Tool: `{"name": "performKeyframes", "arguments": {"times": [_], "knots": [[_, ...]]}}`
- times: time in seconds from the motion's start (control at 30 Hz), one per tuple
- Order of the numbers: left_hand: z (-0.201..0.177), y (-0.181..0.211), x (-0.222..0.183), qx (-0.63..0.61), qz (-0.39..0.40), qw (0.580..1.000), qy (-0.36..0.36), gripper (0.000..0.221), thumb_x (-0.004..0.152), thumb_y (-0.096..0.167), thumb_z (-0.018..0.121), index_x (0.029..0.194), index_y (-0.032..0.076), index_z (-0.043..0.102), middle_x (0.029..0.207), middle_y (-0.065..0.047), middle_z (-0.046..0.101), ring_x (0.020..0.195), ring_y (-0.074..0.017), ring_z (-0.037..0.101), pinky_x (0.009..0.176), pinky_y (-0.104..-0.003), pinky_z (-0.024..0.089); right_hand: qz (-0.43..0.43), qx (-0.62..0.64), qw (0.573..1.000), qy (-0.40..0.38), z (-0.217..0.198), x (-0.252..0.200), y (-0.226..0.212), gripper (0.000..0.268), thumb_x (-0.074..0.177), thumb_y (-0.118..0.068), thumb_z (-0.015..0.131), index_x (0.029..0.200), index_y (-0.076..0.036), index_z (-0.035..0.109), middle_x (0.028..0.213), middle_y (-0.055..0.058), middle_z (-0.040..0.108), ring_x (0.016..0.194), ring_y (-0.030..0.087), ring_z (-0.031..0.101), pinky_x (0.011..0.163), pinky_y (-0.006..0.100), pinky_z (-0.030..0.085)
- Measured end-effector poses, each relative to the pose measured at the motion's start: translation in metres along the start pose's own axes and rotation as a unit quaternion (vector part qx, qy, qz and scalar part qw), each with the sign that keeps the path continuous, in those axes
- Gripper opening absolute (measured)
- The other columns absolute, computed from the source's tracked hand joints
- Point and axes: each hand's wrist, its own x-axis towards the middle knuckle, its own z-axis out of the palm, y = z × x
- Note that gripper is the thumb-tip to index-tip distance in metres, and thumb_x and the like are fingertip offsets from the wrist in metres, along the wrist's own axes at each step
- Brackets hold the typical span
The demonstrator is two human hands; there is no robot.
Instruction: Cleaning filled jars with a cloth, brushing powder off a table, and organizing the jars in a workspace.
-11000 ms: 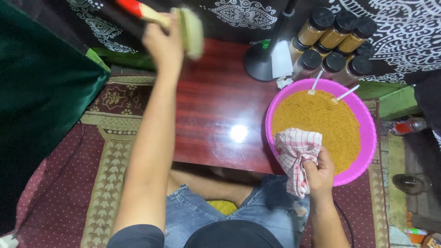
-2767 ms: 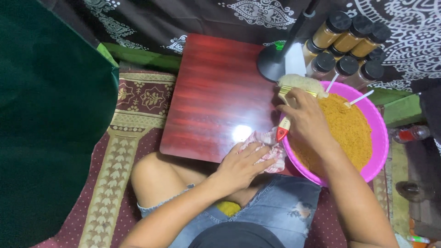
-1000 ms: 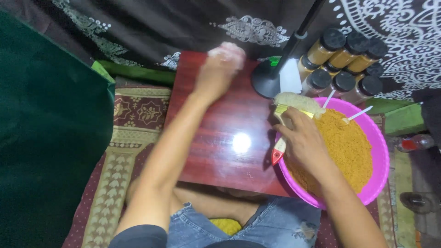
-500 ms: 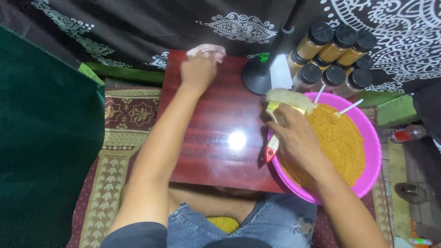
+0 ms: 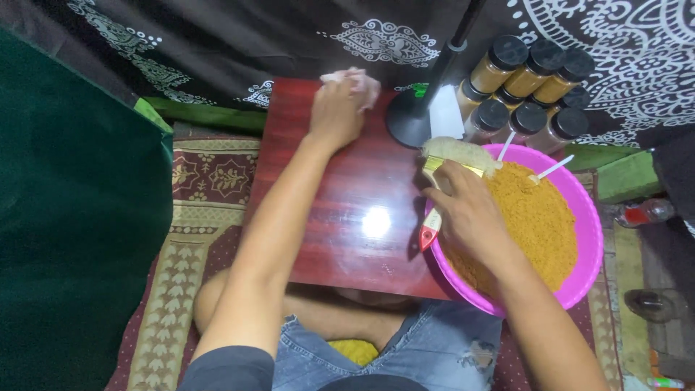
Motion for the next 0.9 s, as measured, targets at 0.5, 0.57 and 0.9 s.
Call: {"name": "performKeyframes", "arguments": {"times": [0.5,0.57,0.9], "knots": [[0.045,0.031,0.050,0.024,0.010,0.988,-0.155,0.041,0.078,0.016,0.069,0.117,0.028,0.077,0.121,-0.012,0.063,0.117,-0.0382,0.057,0.087,-0.052,0.042,-0.003,0.018,1.000,0.008,0.005,-0.001,0.003,0.015,0.101,-0.012,0.054,0.099,-0.012,0.069,0.116,0.016,0.060,0.119,0.040,0.062,0.089,0.049,0.051],[0.055,0.025,0.058,0.027,-0.008,0.981,-0.191,0.041,0.080,0.019,0.066,0.119,0.026,0.076,0.125,-0.014,0.063,0.118,-0.0397,0.057,0.089,-0.053,0.042,-0.001,0.016,1.000,0.002,0.003,0.001,0.002,0.015,0.101,-0.012,0.054,0.099,-0.012,0.069,0.116,0.015,0.060,0.118,0.040,0.062,0.089,0.049,0.051],[-0.008,0.036,0.030,0.035,-0.028,0.965,-0.258,0.048,0.091,0.031,0.064,0.139,0.028,0.066,0.148,-0.016,0.050,0.130,-0.0413,0.050,0.099,-0.052,0.040,0.002,0.019,1.000,-0.018,-0.001,0.002,0.002,0.018,0.102,-0.013,0.053,0.097,-0.013,0.070,0.116,0.014,0.061,0.119,0.038,0.062,0.089,0.045,0.052]]}}
